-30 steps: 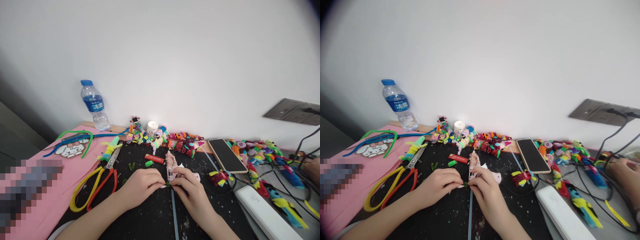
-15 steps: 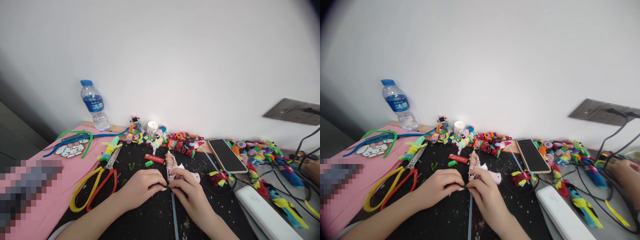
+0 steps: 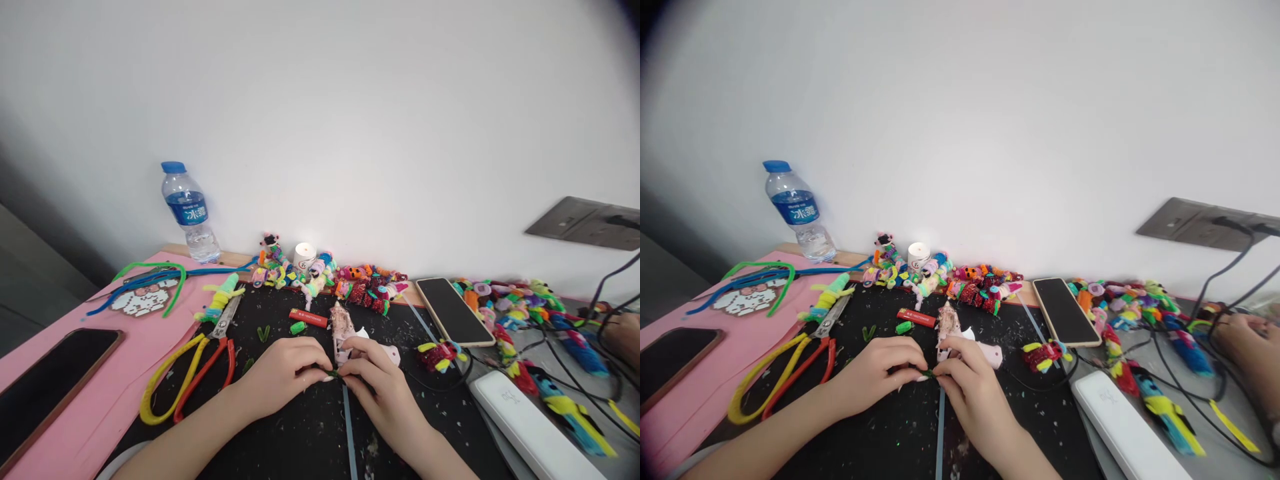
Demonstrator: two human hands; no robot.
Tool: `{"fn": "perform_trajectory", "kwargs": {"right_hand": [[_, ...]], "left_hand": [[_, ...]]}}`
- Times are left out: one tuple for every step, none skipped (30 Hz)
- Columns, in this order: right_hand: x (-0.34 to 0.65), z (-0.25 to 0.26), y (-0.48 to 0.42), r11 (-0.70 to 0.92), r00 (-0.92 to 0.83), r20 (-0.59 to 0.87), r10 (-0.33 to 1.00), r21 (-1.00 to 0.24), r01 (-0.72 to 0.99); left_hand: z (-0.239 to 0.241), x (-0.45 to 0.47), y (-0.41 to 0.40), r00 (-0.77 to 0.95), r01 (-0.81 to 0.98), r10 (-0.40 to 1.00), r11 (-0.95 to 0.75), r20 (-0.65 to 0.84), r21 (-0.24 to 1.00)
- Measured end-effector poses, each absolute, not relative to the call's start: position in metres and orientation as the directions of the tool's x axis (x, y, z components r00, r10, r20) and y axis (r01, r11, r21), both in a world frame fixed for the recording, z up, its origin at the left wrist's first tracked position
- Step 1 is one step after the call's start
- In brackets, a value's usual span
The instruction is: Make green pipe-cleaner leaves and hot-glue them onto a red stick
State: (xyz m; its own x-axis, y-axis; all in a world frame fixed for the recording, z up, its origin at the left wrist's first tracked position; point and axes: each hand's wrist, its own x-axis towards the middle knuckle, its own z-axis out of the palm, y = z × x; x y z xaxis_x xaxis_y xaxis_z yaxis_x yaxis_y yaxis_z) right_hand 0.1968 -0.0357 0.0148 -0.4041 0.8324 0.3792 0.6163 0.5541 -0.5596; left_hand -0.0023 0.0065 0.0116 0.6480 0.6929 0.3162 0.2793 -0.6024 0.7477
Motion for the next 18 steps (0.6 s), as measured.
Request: {"fn": "perform_trajectory", "kwargs": {"right_hand": [[0.1969,0.0149,-0.0359,0.555,-0.406,0.378,0.832,-0.561,0.614],[0.1970,0.0149,-0.0360,0.555,-0.407,0.376,0.832,-0.562,0.613],[0.1972,0.0149,-0.0361,0.554,-0.408,0.374,0.833,-0.564,0.613],[0.1974,0.0148,-0.0362,0.552,-0.409,0.371,0.834,-0.565,0.613],[0.1976,0.0145,-0.0361,0.553,-0.412,0.369,0.833,-0.566,0.612],[0.1978,0.0143,-0.0359,0.553,-0.414,0.367,0.833,-0.566,0.611],[0.1980,0.0140,-0.0358,0.552,-0.416,0.364,0.833,-0.567,0.611],[0.1981,0.0136,-0.0356,0.553,-0.418,0.362,0.833,-0.567,0.611],[0.1982,0.0133,-0.0355,0.552,-0.418,0.361,0.834,-0.567,0.611],[0.1983,0.0130,-0.0355,0.551,-0.418,0.360,0.834,-0.567,0.612],[0.1983,0.0128,-0.0356,0.552,-0.418,0.361,0.834,-0.566,0.612],[0.1983,0.0127,-0.0357,0.553,-0.418,0.362,0.833,-0.565,0.613],[0.1982,0.0127,-0.0358,0.555,-0.419,0.364,0.832,-0.563,0.613],[0.1981,0.0128,-0.0359,0.556,-0.421,0.364,0.831,-0.562,0.612],[0.1981,0.0130,-0.0359,0.556,-0.422,0.362,0.831,-0.562,0.613],[0.1979,0.0132,-0.0358,0.555,-0.423,0.359,0.832,-0.562,0.613],[0.1978,0.0135,-0.0357,0.552,-0.423,0.356,0.833,-0.563,0.615],[0.1977,0.0137,-0.0356,0.551,-0.423,0.354,0.834,-0.563,0.616]], "left_hand": [[0.0115,-0.0022,0.0064,0.648,0.280,0.693,-0.602,0.316,0.748],[0.0115,-0.0022,0.0063,0.649,0.280,0.693,-0.602,0.315,0.748],[0.0114,-0.0022,0.0063,0.650,0.280,0.692,-0.602,0.314,0.747],[0.0114,-0.0022,0.0063,0.652,0.280,0.690,-0.604,0.314,0.746],[0.0114,-0.0023,0.0064,0.654,0.280,0.688,-0.605,0.313,0.746],[0.0114,-0.0025,0.0064,0.656,0.279,0.687,-0.606,0.313,0.745],[0.0115,-0.0026,0.0064,0.656,0.280,0.687,-0.607,0.314,0.743],[0.0115,-0.0027,0.0064,0.656,0.282,0.687,-0.609,0.314,0.742],[0.0115,-0.0028,0.0063,0.657,0.282,0.685,-0.610,0.314,0.741],[0.0115,-0.0029,0.0062,0.657,0.283,0.685,-0.611,0.314,0.740],[0.0114,-0.0029,0.0061,0.658,0.283,0.684,-0.612,0.314,0.739],[0.0114,-0.0029,0.0060,0.659,0.283,0.684,-0.612,0.314,0.738],[0.0114,-0.0029,0.0061,0.659,0.284,0.683,-0.612,0.313,0.738],[0.0114,-0.0028,0.0062,0.660,0.284,0.683,-0.612,0.313,0.738],[0.0114,-0.0028,0.0065,0.659,0.284,0.684,-0.612,0.312,0.738],[0.0114,-0.0027,0.0067,0.660,0.285,0.684,-0.612,0.312,0.738],[0.0114,-0.0027,0.0069,0.662,0.285,0.682,-0.612,0.311,0.737],[0.0114,-0.0026,0.0070,0.663,0.286,0.681,-0.613,0.310,0.736]]}}
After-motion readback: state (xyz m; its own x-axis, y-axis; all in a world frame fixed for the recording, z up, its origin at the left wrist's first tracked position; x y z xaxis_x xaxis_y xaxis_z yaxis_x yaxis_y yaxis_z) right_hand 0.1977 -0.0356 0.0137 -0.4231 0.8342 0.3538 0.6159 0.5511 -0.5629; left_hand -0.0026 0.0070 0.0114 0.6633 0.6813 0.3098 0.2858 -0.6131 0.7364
